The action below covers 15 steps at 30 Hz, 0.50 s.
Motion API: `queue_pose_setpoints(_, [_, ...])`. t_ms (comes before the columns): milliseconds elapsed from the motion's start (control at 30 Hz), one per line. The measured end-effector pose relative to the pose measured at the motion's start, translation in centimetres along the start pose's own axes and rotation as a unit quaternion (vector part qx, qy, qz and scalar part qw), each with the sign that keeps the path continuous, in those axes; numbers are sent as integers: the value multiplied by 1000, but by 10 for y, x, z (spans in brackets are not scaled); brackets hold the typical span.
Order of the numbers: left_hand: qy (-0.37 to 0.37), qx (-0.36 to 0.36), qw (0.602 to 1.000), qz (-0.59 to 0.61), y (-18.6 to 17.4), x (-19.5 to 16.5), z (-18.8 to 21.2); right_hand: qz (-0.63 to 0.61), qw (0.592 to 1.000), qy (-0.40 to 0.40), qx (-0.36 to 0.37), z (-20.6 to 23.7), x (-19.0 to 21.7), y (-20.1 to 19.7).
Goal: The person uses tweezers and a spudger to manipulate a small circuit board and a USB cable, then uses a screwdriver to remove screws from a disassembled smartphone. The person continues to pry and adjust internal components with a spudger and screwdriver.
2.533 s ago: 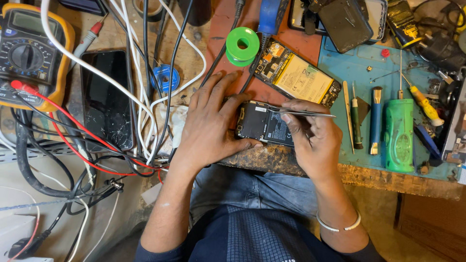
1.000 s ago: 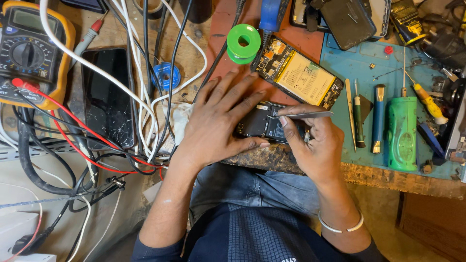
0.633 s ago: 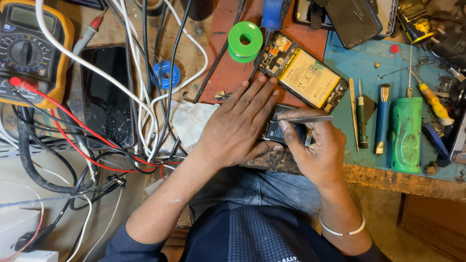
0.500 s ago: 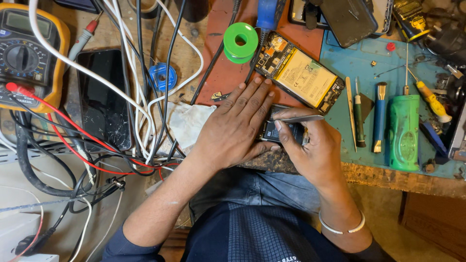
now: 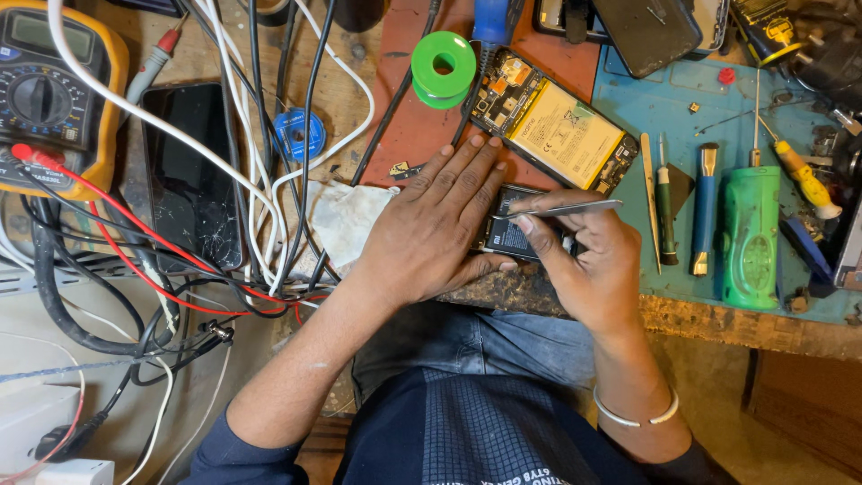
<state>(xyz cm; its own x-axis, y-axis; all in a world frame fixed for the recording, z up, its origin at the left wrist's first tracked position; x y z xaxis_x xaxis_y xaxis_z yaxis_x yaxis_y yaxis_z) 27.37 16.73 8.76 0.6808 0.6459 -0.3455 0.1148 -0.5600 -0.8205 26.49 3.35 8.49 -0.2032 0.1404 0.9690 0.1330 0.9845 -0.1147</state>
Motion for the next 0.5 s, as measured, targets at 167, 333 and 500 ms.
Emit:
queue_pose_setpoints(167, [-6, 1, 1000, 11, -1, 0, 0, 11, 999, -47, -3, 19, 14, -7])
queue_pose_setpoints(333, [-5, -8, 999, 32, -4, 2, 0, 47, 992, -117, -22, 37, 34, -7])
queue_pose_setpoints(500, [-9, -11, 999, 49, -7, 4, 1, 92, 982, -156, -52, 48, 38, -3])
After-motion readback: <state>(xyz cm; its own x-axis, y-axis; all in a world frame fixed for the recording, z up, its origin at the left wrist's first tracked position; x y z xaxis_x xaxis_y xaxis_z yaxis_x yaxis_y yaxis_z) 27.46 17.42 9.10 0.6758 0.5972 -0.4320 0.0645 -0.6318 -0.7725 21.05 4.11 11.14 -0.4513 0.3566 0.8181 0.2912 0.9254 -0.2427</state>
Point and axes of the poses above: each hand's wrist, its own z-axis away from the middle knuckle, its own y-axis out of the palm, x = y × z, the point moved 10 cm from there along -z, towards the middle knuckle, and after that the axes turned 12 degrees about -x, right-handed, at the moved point
